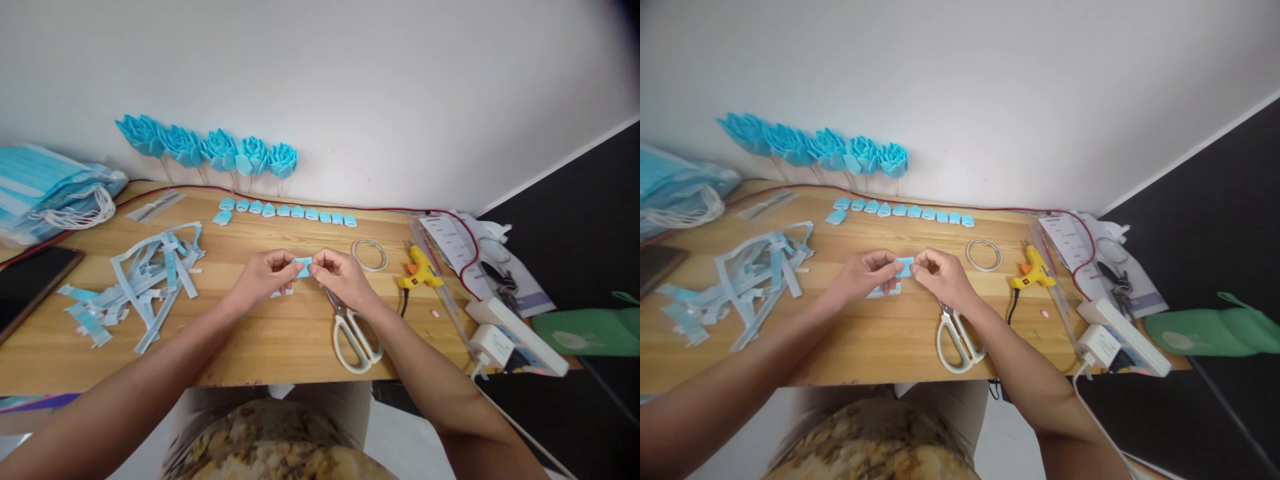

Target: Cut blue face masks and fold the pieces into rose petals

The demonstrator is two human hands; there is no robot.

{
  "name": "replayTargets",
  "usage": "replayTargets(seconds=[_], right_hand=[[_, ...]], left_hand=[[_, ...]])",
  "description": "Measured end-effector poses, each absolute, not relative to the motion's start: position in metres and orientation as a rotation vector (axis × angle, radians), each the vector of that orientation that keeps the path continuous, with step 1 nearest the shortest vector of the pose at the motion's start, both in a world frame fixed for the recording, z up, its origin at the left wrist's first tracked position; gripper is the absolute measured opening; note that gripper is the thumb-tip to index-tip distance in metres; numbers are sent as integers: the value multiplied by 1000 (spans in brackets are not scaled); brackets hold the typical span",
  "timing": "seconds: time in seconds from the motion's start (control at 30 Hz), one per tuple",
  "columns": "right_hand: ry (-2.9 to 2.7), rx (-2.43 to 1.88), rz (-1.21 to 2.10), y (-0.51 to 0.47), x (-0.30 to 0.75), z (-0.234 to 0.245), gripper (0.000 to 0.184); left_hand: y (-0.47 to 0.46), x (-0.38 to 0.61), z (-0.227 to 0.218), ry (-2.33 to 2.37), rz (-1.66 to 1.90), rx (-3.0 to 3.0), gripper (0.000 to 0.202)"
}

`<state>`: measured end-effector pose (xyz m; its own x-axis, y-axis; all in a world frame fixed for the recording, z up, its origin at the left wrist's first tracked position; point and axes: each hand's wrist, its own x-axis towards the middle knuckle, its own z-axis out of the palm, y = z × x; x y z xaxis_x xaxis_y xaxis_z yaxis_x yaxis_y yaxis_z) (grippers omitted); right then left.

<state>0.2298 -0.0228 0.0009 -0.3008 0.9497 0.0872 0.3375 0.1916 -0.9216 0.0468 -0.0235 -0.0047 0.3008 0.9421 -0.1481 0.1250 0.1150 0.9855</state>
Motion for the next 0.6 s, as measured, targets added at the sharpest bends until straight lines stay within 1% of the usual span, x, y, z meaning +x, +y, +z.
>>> replayTargets(seconds=[0.1,0.27,0.37,0.5,0.6], right_hand=[[-1785,-1218,1096,-23,231,1,16],[-1723,-1244,1043,-18,244,7,22],[-1752,-1329,874,-13,255,12,23],[-1965,-1535,529,-8,266,17,21],[-2122,-1693,427,-4,273,18,35]], left_hand=[[-22,47,-5,1084,823,1307,26],[-20,44,-4,1076,941,1281,27],[-20,43,-2,1096,983,1270,25],[-19,43,0,1109,980,1275,23],[-20,44,0,1102,984,1275,23]])
